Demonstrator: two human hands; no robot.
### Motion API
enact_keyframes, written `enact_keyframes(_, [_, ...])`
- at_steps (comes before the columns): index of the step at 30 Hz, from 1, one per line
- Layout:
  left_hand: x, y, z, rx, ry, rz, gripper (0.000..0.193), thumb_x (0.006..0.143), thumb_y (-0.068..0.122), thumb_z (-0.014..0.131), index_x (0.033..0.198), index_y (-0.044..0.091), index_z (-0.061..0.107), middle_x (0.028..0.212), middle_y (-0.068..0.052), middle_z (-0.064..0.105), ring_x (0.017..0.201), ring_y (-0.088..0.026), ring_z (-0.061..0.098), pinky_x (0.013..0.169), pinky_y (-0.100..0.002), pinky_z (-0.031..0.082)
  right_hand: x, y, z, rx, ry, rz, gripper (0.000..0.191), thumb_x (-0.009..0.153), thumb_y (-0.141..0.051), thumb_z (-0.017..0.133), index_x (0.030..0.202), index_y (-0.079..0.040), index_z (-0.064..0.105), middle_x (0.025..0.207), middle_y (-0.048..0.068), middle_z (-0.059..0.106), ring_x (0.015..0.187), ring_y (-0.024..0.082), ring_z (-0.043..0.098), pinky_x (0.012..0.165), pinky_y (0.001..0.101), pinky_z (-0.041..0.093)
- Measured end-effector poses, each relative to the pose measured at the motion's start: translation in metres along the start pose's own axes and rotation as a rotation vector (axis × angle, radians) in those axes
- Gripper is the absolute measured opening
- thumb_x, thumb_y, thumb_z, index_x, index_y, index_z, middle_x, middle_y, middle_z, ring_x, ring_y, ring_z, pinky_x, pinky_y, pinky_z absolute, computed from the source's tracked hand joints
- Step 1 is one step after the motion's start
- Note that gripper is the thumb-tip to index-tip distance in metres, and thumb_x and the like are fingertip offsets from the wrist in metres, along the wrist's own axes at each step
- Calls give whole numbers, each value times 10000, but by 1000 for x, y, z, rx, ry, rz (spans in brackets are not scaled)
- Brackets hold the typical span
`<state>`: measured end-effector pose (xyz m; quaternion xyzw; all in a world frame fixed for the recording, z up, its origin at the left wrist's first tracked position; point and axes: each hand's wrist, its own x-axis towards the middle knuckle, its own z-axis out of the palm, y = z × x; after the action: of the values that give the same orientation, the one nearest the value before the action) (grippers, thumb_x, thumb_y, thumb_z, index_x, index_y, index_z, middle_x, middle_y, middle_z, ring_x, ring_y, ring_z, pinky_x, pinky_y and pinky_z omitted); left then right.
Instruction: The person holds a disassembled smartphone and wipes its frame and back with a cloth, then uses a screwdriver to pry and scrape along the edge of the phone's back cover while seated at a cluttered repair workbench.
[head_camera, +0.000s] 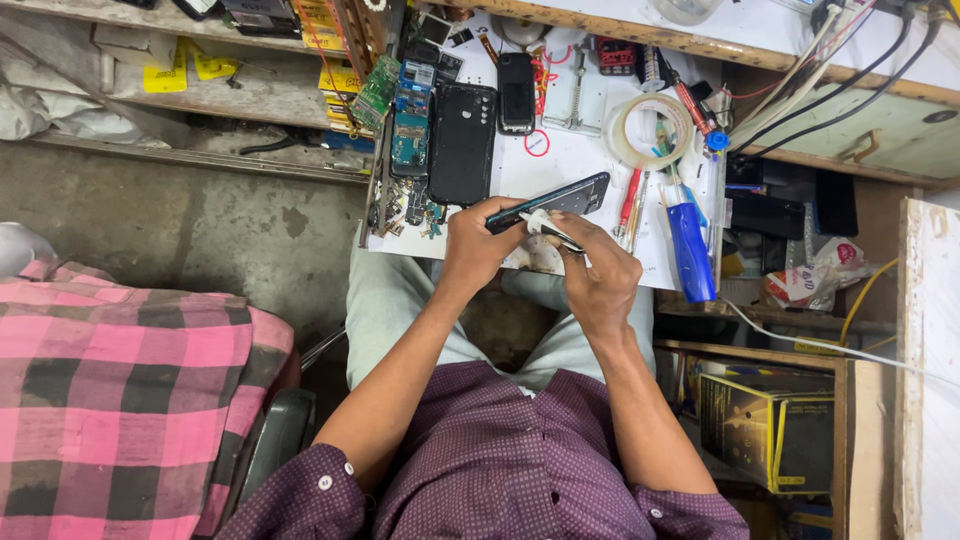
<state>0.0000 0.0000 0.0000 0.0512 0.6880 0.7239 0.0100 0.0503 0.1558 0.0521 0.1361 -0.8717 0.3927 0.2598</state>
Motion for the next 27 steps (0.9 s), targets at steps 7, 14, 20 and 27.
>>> enact_keyframes(7, [9, 3, 20, 13, -6, -5, 257, 860, 40, 797, 1113, 19, 764, 905, -14, 773, 794, -24, 651, 680, -210, 532, 7, 13, -12, 6, -8, 2, 274, 876, 55, 787, 1135, -16, 731, 1110, 144, 763, 1072, 278, 760, 893, 340, 609])
enact_keyframes(14, [10, -3, -13, 7, -7, 10, 267, 854, 31, 794, 1120, 22, 764, 921, -15, 779, 808, -19, 649, 690, -208, 537, 11, -10, 16, 7, -9, -13, 270, 885, 46, 782, 1143, -17, 733, 1116, 144, 763, 1083, 280, 757, 908, 347, 606])
enact_keyframes(20, [10, -1, -16, 34, -6, -37, 265, 851, 26, 789, 1116, 25, 772, 890, -22, 775, 775, -27, 639, 654, -220, 525, 11, -15, 18, 15, -8, 0, 269, 894, 46, 778, 1151, -20, 734, 1114, 145, 763, 1084, 281, 757, 910, 354, 604])
enact_keyframes(27, [25, 3, -50, 16, 8, 36, 283, 844, -2, 774, 1126, 17, 757, 934, -32, 783, 826, -34, 668, 714, -220, 550, 31, -26, 47, 14, -33, -33, 304, 867, 75, 764, 1156, -14, 727, 1130, 148, 761, 1106, 289, 750, 926, 356, 603])
